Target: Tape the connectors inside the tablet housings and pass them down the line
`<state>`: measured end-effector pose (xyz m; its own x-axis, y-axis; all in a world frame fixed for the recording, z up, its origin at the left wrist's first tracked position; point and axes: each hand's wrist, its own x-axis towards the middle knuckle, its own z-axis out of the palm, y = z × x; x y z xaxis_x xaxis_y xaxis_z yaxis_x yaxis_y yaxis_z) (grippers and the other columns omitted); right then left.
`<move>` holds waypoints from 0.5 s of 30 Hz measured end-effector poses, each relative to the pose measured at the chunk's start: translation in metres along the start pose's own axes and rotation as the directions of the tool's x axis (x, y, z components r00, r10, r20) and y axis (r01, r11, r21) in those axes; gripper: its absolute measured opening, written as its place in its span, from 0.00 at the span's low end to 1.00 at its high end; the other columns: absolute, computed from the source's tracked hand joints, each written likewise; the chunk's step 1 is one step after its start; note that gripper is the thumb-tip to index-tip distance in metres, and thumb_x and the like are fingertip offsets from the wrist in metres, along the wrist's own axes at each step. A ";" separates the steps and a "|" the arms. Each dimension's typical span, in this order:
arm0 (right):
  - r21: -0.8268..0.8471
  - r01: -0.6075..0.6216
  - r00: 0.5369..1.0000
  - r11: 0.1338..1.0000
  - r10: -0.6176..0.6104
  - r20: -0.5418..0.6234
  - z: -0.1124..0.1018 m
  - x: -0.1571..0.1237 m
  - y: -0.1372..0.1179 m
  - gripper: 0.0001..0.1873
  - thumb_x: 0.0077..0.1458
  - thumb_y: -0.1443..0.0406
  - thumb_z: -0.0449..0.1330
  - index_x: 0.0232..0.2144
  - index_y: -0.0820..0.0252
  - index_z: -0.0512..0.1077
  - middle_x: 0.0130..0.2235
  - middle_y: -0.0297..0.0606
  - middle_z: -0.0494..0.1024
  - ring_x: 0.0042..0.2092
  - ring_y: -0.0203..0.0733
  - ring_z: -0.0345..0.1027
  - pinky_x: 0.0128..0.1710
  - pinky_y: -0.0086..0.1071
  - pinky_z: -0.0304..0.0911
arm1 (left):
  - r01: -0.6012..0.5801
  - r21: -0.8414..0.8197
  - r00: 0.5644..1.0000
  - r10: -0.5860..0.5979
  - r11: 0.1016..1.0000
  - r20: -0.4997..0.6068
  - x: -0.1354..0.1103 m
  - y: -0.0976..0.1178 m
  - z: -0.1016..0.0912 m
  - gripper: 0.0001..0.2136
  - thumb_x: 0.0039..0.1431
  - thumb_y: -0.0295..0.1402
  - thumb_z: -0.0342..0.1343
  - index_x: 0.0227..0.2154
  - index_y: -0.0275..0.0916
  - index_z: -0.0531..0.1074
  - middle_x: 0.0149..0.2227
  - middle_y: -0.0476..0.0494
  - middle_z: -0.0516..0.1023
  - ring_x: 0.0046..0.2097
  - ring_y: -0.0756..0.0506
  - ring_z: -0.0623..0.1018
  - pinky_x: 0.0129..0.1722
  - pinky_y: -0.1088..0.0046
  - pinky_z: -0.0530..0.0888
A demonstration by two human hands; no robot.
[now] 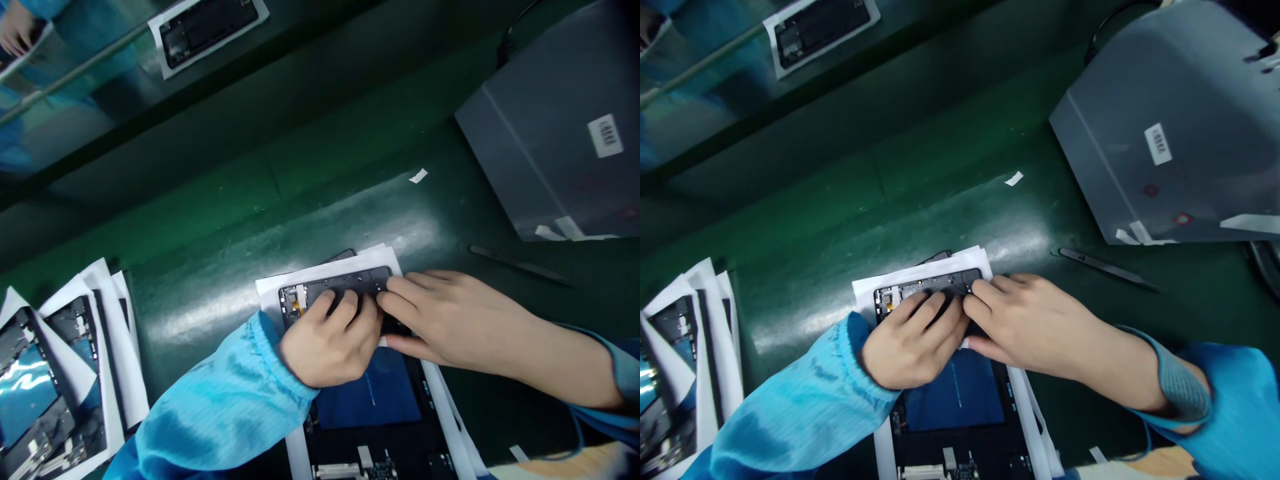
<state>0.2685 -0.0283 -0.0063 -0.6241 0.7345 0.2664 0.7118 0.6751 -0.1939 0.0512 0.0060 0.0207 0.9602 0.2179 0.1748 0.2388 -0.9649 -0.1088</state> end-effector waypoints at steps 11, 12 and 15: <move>-0.033 0.038 0.984 0.999 -0.043 -0.171 0.005 -0.016 -0.004 0.14 0.64 0.60 0.52 0.40 0.67 0.70 0.35 0.42 0.73 0.35 0.42 0.68 0.37 0.35 0.64 | 0.016 0.024 1.000 -0.016 1.000 -0.011 -0.002 0.003 0.000 0.15 0.65 0.26 0.47 0.48 0.29 0.75 0.47 0.38 0.79 0.46 0.39 0.77 0.42 0.60 0.75; -0.033 0.041 0.982 0.999 -0.046 -0.183 0.006 -0.017 -0.004 0.14 0.64 0.60 0.53 0.40 0.67 0.70 0.35 0.42 0.74 0.36 0.42 0.68 0.38 0.35 0.65 | 0.017 0.023 1.000 -0.017 1.000 -0.009 -0.002 0.003 0.000 0.15 0.65 0.26 0.47 0.49 0.29 0.75 0.47 0.39 0.79 0.46 0.39 0.77 0.42 0.60 0.75; -0.024 0.025 0.979 0.999 -0.029 -0.204 0.010 -0.021 -0.006 0.14 0.64 0.60 0.53 0.39 0.67 0.71 0.35 0.43 0.74 0.37 0.42 0.68 0.40 0.36 0.65 | 0.023 0.024 1.000 -0.023 0.999 -0.005 -0.002 0.002 0.001 0.15 0.66 0.26 0.46 0.49 0.29 0.75 0.48 0.38 0.79 0.46 0.39 0.77 0.42 0.61 0.75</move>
<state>0.2744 -0.0473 -0.0198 -0.5657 0.6851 0.4589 0.7035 0.6913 -0.1647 0.0501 0.0034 0.0193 0.9537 0.2393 0.1821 0.2643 -0.9559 -0.1279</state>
